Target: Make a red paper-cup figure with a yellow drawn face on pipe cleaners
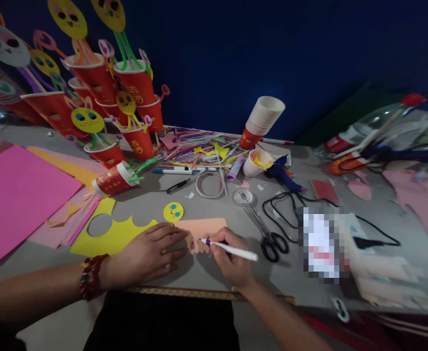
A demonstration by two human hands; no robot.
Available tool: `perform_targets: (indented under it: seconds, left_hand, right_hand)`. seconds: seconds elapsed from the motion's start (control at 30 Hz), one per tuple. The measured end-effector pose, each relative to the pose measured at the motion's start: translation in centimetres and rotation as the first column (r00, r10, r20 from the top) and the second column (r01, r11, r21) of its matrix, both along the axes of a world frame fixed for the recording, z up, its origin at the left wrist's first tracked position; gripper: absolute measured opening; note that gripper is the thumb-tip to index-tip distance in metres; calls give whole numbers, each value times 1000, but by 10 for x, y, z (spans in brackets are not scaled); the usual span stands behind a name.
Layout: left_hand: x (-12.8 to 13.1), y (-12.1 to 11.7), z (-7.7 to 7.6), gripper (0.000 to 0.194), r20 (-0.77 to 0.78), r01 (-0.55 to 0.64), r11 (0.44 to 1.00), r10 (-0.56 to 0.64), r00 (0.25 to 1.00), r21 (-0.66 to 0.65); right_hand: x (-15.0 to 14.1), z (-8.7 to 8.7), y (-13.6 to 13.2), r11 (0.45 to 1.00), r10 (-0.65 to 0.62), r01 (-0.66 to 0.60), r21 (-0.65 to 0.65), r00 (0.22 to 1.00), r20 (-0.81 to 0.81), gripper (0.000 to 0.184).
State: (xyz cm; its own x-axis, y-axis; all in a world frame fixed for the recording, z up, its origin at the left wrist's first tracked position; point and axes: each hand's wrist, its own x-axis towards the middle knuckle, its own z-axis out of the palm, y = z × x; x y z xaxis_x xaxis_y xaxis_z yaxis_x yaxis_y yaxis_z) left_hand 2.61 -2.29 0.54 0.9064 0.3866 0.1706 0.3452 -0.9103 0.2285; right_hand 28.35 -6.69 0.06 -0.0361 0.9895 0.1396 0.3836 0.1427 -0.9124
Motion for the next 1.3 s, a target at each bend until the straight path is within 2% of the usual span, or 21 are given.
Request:
perform_targets:
  seconds: [0.07,0.17,0.23,0.37,0.43,1.3]
  left_hand:
    - [0,0,0,38,-11,8,1000,-8,1000,5]
    - [-1,0,-2,38,-2,11,1000,-11,1000,11]
    - [-1,-1,-4,36,8,-4,1000,4,1000,15]
    - [0,-1,-5,36,4,-12,1000,12,1000,10]
    - [1,-1,-4,36,10,-7,1000,7,1000,9]
    - [0,-2,-4,34,17,-10,1000,10,1000,11]
  right_hand:
    - [2,4,0,999,1,-2,-54,1000,-13,17]
    - [4,12,0,992,81,-77,-96,996,29,11]
    - [3,14,-1,993,98,-93,-70,993,72,8]
    - [1,8,-2,997,32,-41,64,991,133,14]
    - [1,6,-2,993,45,-62,100,985,167,15]
    - [1,6,-1,992,59,-86,97,967,247,14]
